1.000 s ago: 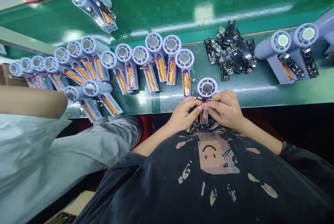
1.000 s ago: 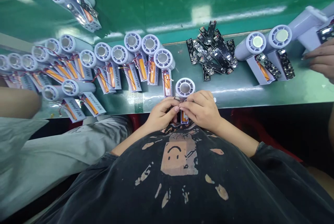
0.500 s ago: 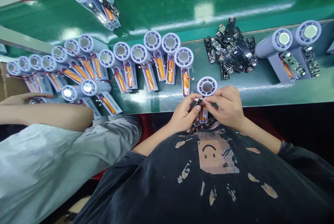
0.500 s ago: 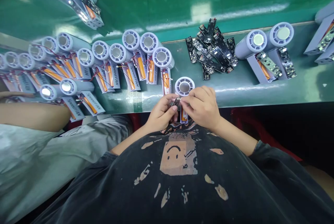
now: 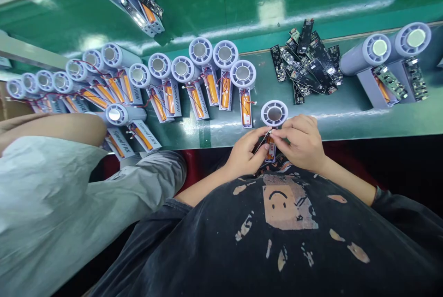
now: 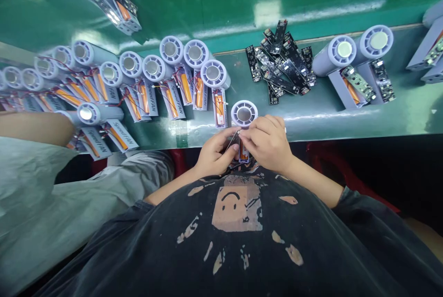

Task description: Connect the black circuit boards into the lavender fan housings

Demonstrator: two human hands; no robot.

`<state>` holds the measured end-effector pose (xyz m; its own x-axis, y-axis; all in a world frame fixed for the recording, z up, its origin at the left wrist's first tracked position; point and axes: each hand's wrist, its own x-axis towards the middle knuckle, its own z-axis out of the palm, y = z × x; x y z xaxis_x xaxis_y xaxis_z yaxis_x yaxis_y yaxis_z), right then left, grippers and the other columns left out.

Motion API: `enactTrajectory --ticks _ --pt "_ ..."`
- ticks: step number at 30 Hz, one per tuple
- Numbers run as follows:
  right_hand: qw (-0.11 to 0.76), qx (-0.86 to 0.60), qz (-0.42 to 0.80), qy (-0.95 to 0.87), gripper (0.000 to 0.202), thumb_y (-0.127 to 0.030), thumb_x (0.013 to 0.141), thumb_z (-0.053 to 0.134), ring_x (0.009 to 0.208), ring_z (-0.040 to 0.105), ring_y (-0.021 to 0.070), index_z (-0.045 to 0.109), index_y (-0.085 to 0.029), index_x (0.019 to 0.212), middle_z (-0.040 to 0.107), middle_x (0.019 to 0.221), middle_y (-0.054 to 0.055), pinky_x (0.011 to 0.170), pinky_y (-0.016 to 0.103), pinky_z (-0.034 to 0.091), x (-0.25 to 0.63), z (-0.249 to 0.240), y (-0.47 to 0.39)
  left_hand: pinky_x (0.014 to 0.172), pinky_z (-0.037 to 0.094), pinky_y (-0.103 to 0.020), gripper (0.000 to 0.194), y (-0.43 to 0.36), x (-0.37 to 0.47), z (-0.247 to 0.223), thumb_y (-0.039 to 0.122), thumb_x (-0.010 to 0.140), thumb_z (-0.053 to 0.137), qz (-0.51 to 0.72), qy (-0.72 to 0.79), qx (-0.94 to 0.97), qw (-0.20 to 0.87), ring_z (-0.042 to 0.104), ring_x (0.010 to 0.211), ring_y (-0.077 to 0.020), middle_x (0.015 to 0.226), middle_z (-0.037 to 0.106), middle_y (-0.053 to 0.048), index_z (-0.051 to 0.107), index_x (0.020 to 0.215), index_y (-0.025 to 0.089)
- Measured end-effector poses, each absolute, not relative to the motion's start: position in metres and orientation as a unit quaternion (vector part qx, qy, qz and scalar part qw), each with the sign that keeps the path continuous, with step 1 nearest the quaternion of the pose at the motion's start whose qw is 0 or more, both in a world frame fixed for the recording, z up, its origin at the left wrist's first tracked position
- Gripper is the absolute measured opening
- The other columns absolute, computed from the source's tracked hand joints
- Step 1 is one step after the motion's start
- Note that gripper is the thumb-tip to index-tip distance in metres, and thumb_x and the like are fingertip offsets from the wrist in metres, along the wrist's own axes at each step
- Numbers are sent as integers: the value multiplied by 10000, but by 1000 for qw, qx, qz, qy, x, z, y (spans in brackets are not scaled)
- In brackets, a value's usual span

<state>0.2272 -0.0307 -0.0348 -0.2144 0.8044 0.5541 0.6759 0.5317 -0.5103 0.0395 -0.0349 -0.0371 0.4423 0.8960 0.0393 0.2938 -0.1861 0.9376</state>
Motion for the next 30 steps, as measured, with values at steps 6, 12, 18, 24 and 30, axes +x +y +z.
enactTrajectory --ticks 6,12,18,24,30 --pt "447 -483 80 -749 225 -341 865 712 910 537 207 664 -272 1073 569 952 38 777 370 430 235 -40 -28 676 581 -282 329 -32 36 -39 279 959 547 309 431 647 548 673 714 -120 1172 698 -91 566 1282 220" --pt "432 -450 153 -766 165 -261 888 633 850 608 188 629 -238 1052 654 918 29 757 355 494 247 -45 -27 505 498 -183 351 -33 32 -45 293 984 517 322 444 585 597 574 523 -31 1167 659 -57 451 1329 280" --pt "450 -418 238 -752 52 -192 922 618 797 642 131 668 -204 915 684 851 9 726 275 509 238 -36 -25 609 554 -240 275 -30 34 -42 306 989 522 354 412 686 483 600 722 -71 1350 470 -66 501 1262 328" --pt "441 -416 221 -764 91 -231 918 605 761 623 148 663 -209 851 659 794 8 697 298 512 232 -36 -23 876 569 -402 121 -24 38 -36 332 979 543 337 410 746 402 520 1268 -266 1353 486 -116 591 993 221" --pt "439 -397 176 -787 104 -222 932 588 775 610 158 673 -216 871 674 791 11 709 311 487 231 -40 -23 951 544 -448 188 -22 39 -28 374 985 537 329 425 735 414 528 1285 -268 1330 513 -130 587 934 200"
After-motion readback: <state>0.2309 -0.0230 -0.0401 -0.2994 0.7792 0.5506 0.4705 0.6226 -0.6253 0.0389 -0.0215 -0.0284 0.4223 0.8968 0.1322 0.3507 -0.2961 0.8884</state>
